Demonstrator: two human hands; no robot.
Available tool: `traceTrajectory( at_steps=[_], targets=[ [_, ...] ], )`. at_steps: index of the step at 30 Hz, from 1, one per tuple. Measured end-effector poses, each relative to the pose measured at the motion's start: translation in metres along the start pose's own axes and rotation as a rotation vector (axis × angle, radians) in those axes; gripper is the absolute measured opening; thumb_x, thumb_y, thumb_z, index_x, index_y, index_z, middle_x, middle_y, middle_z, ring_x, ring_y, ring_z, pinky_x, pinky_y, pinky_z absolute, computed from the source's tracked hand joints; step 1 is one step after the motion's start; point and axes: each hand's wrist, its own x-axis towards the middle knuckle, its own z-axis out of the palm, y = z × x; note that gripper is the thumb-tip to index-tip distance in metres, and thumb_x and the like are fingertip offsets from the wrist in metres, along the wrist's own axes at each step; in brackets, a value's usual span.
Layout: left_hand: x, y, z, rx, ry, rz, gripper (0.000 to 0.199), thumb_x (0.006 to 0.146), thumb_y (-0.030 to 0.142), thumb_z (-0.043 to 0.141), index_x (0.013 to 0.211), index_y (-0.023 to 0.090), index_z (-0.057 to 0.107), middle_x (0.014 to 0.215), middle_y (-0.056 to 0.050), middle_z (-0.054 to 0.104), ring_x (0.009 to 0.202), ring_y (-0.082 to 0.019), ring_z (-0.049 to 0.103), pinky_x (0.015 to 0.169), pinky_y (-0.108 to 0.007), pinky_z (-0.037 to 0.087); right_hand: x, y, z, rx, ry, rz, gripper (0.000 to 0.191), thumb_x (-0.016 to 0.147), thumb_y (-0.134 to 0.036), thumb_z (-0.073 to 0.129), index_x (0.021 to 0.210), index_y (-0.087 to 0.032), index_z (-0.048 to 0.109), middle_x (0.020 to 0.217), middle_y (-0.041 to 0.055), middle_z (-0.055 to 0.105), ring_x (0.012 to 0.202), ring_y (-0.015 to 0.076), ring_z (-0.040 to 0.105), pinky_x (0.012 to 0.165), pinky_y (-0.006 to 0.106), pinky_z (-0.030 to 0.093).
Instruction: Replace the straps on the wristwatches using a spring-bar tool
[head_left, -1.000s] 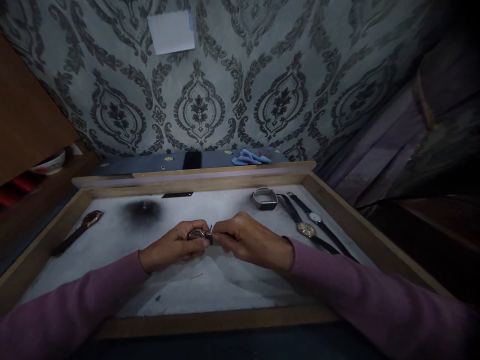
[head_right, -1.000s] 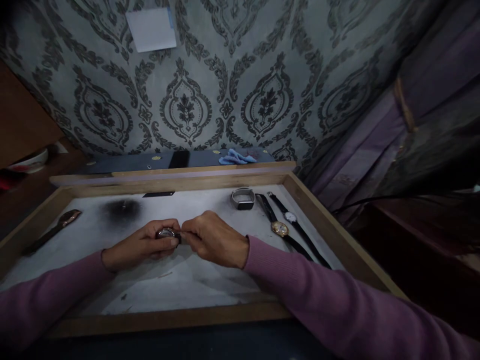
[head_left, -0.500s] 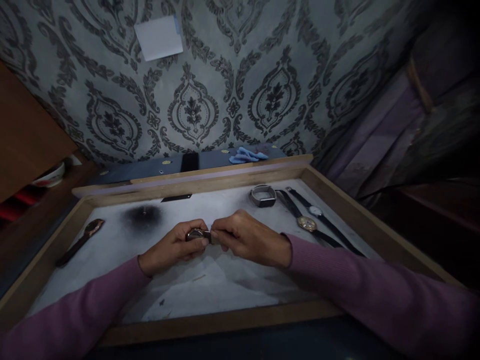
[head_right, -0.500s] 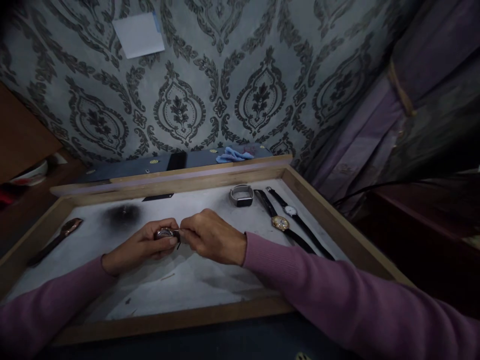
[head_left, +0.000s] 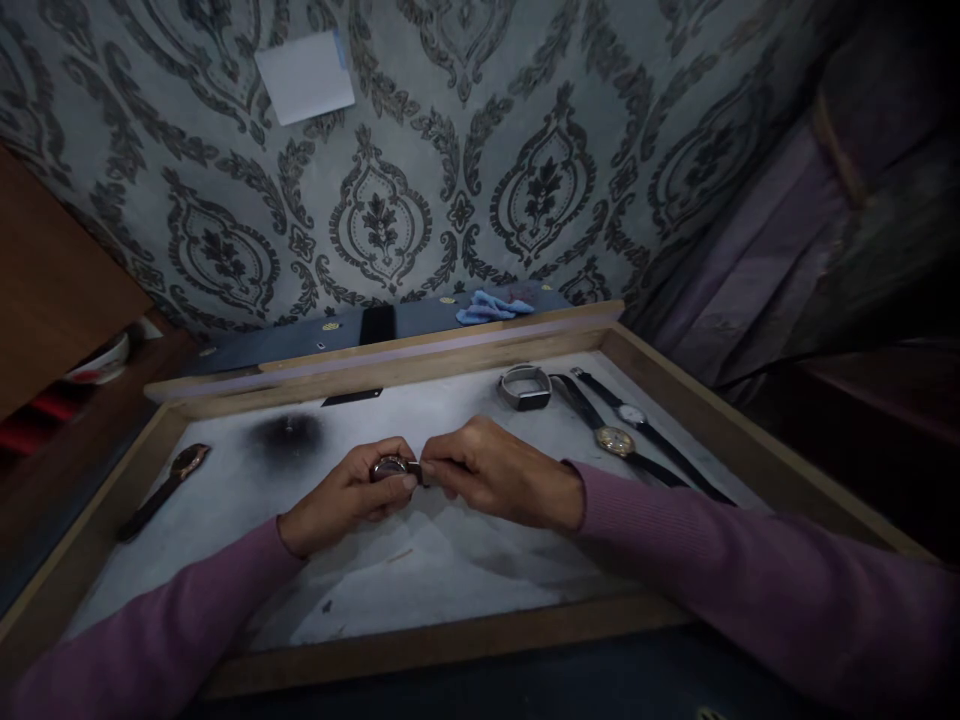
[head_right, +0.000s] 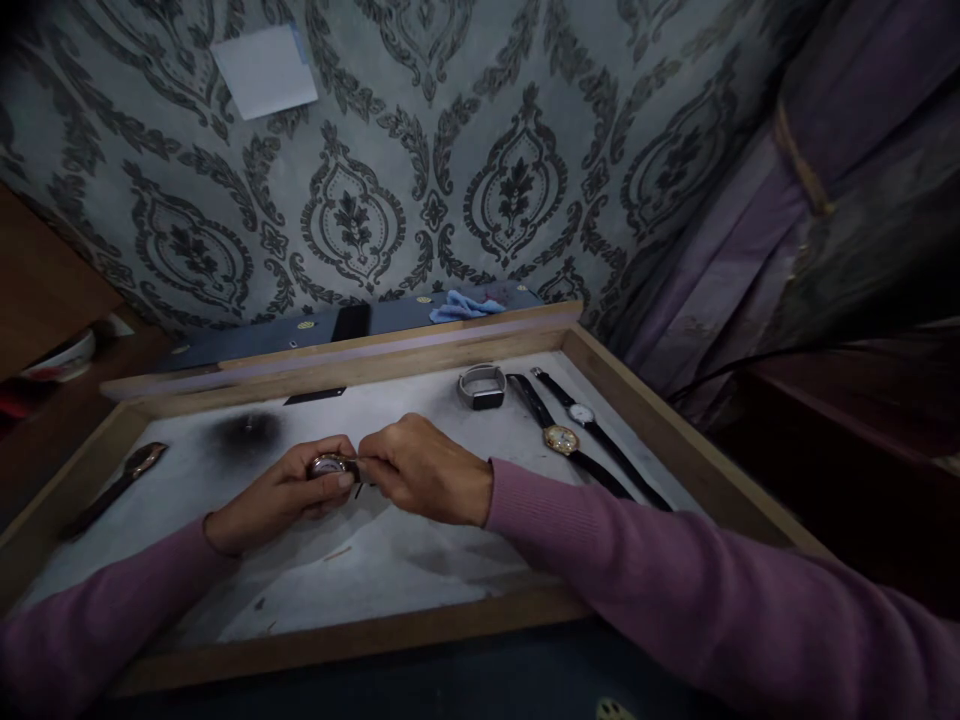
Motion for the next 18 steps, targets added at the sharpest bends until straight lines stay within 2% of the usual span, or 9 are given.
traceTrajectory(
  at_steps=[18],
  targets=[
    [-0.0002,0.0,-0.0029,-0.002,0.005,0.013,0.025,0.085,0.036,0.063,0.081,0.017,0.048,0.059,0.008,0.04,0.048,-0.006,0.028,0.044,-0.019,0.018,-0.0002,0.0005,0.0006,0.038,0.026,0.007,0.027,0.088,-0.009,0.049,0.063,-0.012,0.058,0.051,-0.003,0.054,0.045,0.0046,0.042,0.05,0.02,0.028]
  ],
)
